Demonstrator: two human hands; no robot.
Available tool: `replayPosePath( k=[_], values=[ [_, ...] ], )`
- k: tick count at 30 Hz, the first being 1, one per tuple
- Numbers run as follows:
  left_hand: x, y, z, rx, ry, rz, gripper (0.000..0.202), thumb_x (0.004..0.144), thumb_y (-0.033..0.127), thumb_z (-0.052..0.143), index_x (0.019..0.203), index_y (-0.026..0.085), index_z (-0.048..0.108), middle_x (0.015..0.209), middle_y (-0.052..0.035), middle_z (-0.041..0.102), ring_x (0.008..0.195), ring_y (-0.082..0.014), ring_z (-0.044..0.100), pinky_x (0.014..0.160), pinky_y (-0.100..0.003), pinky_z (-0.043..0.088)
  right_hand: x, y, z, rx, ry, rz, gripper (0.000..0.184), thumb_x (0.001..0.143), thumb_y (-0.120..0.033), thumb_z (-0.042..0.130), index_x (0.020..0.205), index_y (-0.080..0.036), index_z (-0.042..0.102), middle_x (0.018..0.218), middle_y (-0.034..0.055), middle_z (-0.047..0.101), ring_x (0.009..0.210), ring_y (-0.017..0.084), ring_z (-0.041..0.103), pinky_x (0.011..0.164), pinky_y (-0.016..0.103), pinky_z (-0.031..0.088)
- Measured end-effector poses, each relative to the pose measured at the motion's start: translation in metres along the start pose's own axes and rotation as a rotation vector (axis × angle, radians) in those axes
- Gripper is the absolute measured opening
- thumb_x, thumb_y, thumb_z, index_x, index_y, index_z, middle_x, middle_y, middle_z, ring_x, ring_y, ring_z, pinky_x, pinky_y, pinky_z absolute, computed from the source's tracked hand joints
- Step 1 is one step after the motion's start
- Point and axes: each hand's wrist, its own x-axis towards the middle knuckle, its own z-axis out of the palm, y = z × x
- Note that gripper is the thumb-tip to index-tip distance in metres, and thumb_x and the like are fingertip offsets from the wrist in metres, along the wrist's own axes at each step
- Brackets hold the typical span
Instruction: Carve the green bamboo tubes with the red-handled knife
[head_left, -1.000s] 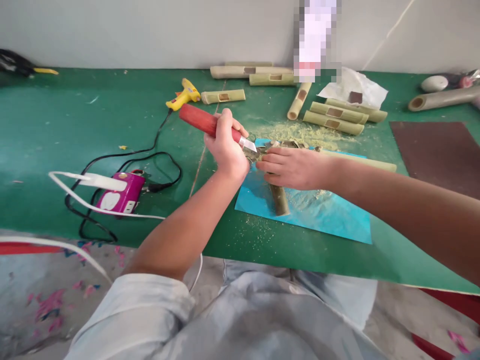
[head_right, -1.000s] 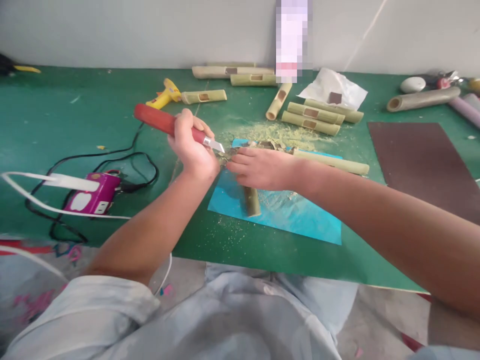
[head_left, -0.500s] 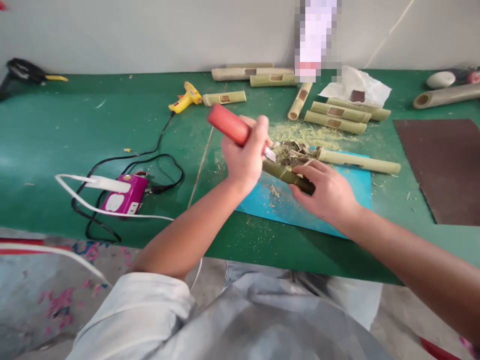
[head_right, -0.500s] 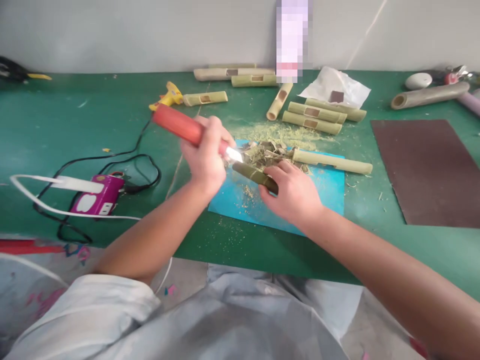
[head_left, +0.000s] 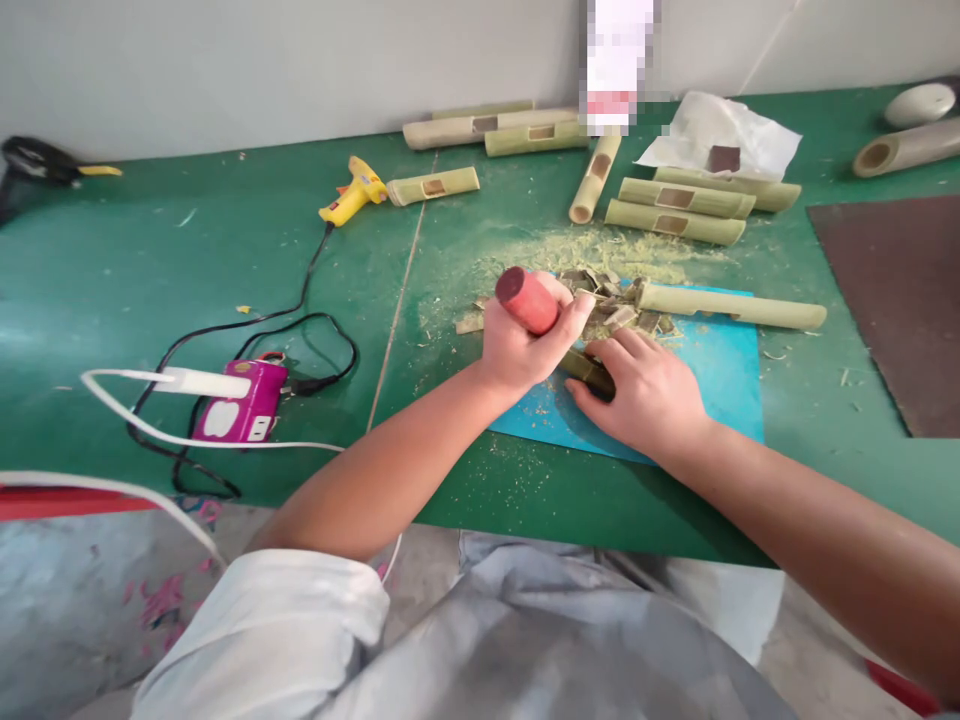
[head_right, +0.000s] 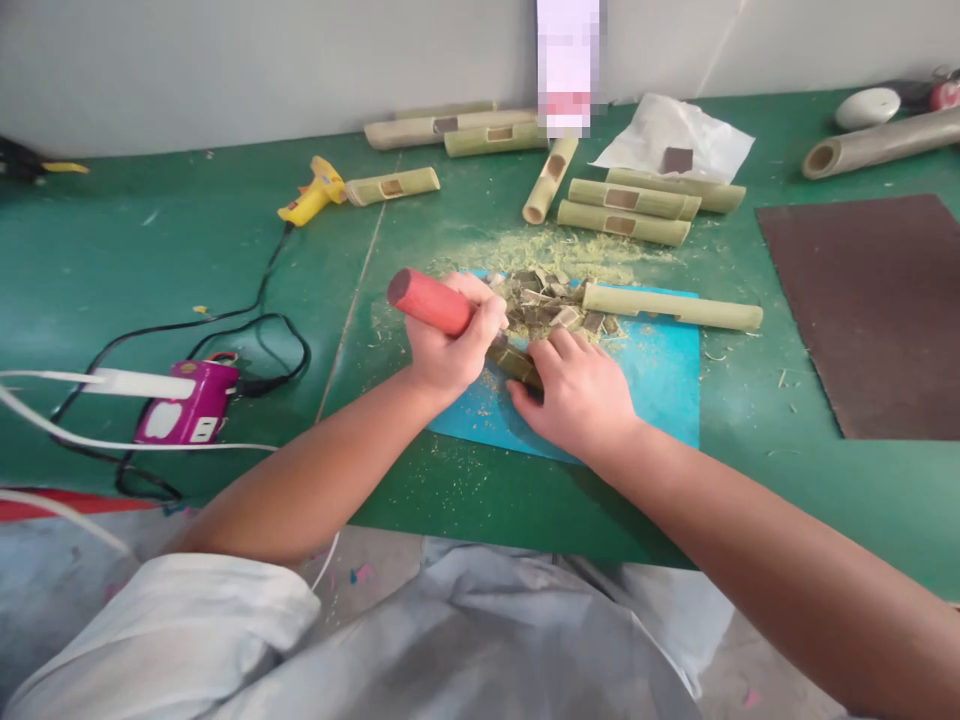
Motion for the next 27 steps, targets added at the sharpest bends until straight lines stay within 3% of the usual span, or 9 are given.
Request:
replayPosePath(
  k=[13, 27],
  values=[
    [-0.0017, 0.0005, -0.0015, 0.005, -0.017, -0.015, 0.024, 0.092, 0.029, 0.069, 0.073, 0.019, 0.057, 0.067, 0.0029, 0.060, 0.060, -0.0073, 0.059, 0.064, -0.023, 0.052, 0.0020, -0.0015, 0.0007, -0.006, -0.063, 0.001, 0.032, 0.094, -0.044, 0.054, 0.089, -0.015, 0.067, 0.085, 0.0091, 0.062, 0.080, 0.022, 0.058, 0.065, 0.033, 0.039],
    [0.0002, 0.0017, -0.0005, 0.069, -0.071, 0.029, 0.023, 0.093, 0.032, 0.066, 0.076, 0.020, 0.058, 0.068, 0.0022, 0.062, 0.062, -0.0097, 0.061, 0.065, -0.026, 0.052, 0.0058, -0.0014, -0.0017, 0.026, -0.132, 0.023, 0.028, 0.091, -0.040, 0.058, 0.092, -0.014, 0.069, 0.091, 0.0120, 0.066, 0.084, 0.023, 0.060, 0.067, 0.033, 0.043]
  ],
)
